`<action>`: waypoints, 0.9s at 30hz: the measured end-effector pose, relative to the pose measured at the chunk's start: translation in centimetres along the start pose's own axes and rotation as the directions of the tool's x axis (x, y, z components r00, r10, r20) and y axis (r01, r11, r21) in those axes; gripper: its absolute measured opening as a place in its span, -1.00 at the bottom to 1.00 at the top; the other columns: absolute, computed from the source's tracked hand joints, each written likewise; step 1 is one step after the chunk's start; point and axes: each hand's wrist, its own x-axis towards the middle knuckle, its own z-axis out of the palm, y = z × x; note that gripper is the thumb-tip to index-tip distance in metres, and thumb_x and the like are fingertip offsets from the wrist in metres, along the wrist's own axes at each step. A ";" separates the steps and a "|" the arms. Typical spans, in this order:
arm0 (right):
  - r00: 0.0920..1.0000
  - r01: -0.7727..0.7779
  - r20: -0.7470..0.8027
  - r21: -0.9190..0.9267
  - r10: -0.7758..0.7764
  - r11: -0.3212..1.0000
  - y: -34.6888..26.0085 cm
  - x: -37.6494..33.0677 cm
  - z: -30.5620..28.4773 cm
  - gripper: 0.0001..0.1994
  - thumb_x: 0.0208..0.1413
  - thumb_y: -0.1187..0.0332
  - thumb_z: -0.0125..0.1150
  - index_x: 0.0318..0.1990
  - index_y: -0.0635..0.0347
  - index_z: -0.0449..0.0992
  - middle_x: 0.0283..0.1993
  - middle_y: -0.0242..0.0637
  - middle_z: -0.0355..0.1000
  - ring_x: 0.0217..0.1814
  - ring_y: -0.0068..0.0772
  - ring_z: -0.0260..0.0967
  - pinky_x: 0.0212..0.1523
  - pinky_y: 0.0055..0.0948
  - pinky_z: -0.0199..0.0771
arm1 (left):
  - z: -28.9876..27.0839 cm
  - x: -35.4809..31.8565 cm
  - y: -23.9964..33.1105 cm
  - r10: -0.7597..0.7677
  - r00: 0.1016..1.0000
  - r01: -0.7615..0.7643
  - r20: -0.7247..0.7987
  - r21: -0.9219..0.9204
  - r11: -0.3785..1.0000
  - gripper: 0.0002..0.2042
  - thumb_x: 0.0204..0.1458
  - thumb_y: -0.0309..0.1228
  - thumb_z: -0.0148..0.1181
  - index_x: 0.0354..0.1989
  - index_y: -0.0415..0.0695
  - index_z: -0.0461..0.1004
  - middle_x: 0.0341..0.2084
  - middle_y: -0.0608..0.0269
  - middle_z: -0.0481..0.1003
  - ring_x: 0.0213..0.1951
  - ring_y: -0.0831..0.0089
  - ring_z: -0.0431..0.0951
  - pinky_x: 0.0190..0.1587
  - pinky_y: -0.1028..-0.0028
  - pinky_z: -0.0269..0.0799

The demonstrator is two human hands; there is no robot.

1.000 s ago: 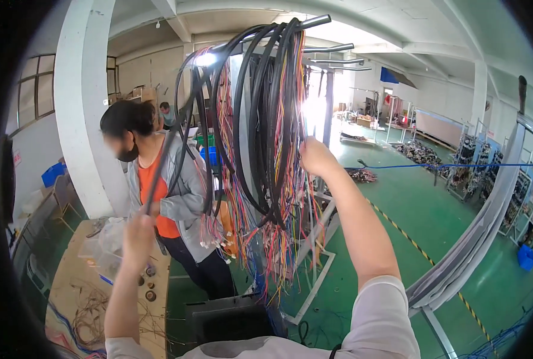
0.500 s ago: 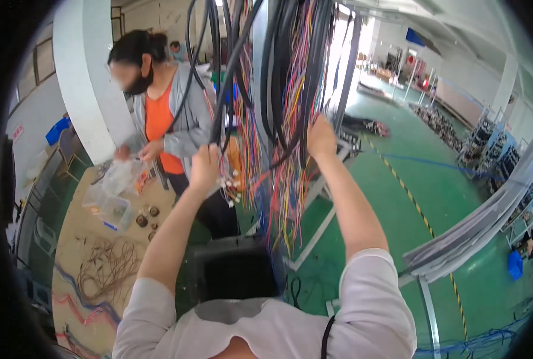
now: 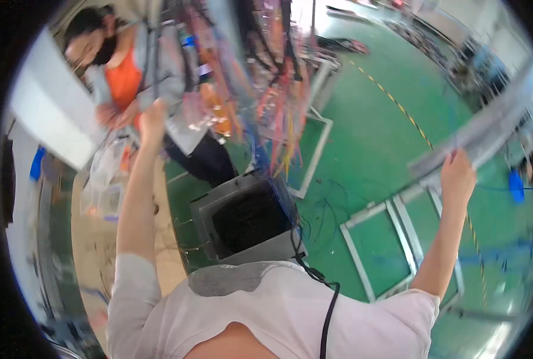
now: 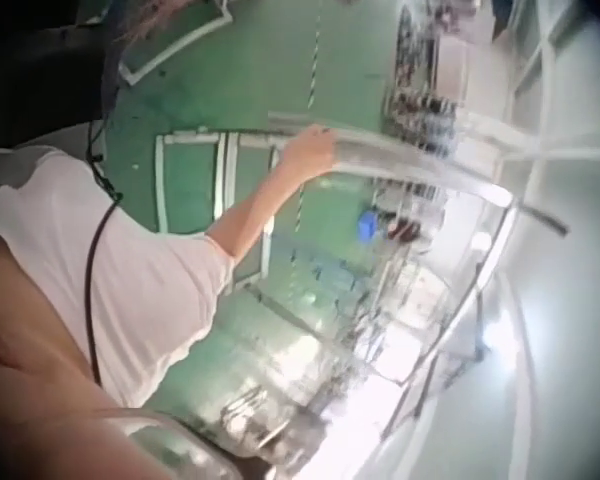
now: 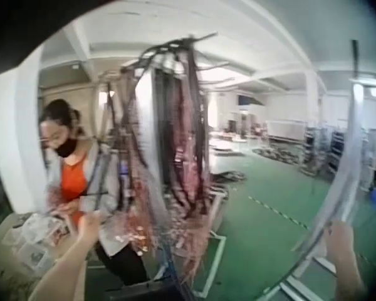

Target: The person is bundling multicolored wires and inserting them into a black protective sleeve for cable harness assembly.

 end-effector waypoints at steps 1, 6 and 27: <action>0.943 -0.025 -0.331 -0.182 -0.037 0.983 2.6 -0.8 0.6 -0.73 -0.12 0.23 -0.02 -0.24 0.10 0.39 -0.19 -0.29 0.33 -0.08 -0.27 0.20 0.04 -0.19 -0.01 | 0.9 -0.4 -1.5 0.020 0.998 -0.029 0.056 0.154 0.988 -0.73 0.05 -0.28 -0.28 -0.44 -0.15 0.35 -0.56 -0.03 0.38 -0.46 0.09 0.41 -0.44 0.19 0.27; 0.671 0.087 -0.722 0.302 0.168 0.949 1.0 -4.8 10.0 -0.86 -0.19 0.46 -0.07 -0.45 0.20 0.43 -0.47 -0.14 0.34 -0.39 -0.13 0.28 -0.40 -0.23 0.23 | 1.1 -1.7 -4.2 0.190 0.979 -0.196 0.072 0.091 0.976 -0.79 -0.01 -0.43 -0.24 -0.36 -0.22 0.37 -0.47 0.06 0.42 -0.39 0.20 0.41 -0.30 0.35 0.29; 0.849 -0.222 0.411 -0.289 0.331 0.931 23.6 -61.4 34.0 -0.69 0.06 0.22 -0.19 -0.08 0.15 0.28 -0.15 -0.32 0.29 -0.13 -0.40 0.20 -0.14 -0.41 0.21 | 3.7 1.8 -4.0 0.187 0.949 -0.231 0.254 0.153 0.961 -0.70 0.03 -0.31 -0.21 -0.24 -0.29 0.33 -0.38 0.11 0.40 -0.37 0.38 0.38 -0.32 0.44 0.28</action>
